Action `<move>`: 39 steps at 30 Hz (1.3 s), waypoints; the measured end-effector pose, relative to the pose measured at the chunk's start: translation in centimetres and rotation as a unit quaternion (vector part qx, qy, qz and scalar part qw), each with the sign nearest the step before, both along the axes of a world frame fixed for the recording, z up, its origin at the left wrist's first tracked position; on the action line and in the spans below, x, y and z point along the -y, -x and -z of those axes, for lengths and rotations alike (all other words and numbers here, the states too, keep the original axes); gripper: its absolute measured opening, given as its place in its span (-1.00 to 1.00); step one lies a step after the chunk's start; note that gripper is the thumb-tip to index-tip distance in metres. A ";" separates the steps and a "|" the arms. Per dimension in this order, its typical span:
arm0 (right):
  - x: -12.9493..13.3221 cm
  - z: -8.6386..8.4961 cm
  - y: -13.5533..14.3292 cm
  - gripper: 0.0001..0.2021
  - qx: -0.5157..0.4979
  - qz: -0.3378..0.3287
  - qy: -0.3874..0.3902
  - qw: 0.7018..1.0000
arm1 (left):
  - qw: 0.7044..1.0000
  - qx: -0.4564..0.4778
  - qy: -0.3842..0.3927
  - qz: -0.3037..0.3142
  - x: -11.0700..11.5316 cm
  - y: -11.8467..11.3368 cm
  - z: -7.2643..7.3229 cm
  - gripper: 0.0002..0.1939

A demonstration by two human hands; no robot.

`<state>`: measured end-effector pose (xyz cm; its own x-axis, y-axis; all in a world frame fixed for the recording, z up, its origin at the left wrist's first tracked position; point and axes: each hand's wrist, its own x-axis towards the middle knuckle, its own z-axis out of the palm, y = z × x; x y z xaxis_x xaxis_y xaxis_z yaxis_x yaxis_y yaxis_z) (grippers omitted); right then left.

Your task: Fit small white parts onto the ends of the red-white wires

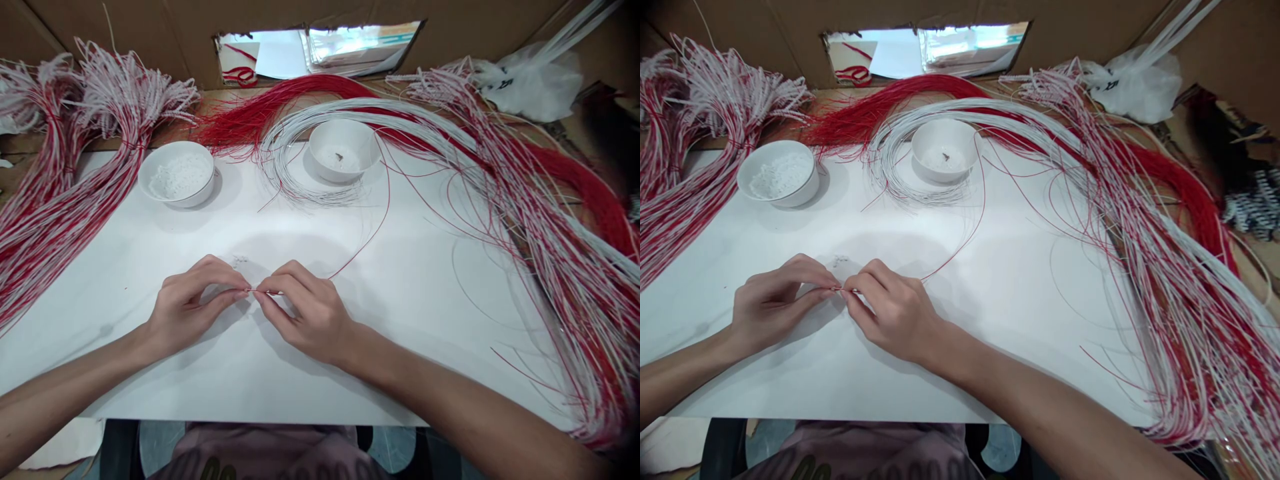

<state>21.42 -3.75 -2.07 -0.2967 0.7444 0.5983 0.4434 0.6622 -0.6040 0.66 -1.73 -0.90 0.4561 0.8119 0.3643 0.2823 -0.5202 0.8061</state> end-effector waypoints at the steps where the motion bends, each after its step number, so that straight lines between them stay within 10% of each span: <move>1: 0.0 0.0 0.0 -0.96 0.000 0.001 -0.001 1.000 | 1.000 -0.002 -0.001 0.001 0.0 0.0 0.0 -0.75; 39: 0.1 0.1 0.0 -0.95 0.028 -0.002 -0.014 1.000 | 0.991 -0.086 -0.105 0.000 0.3 -0.2 -0.4 -0.77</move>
<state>21.41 -3.81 -2.21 -0.3337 0.7259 0.6014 0.4730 0.6808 -0.5592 0.89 -2.00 -0.53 0.5259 0.7265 0.4423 0.4060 -0.6713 0.6200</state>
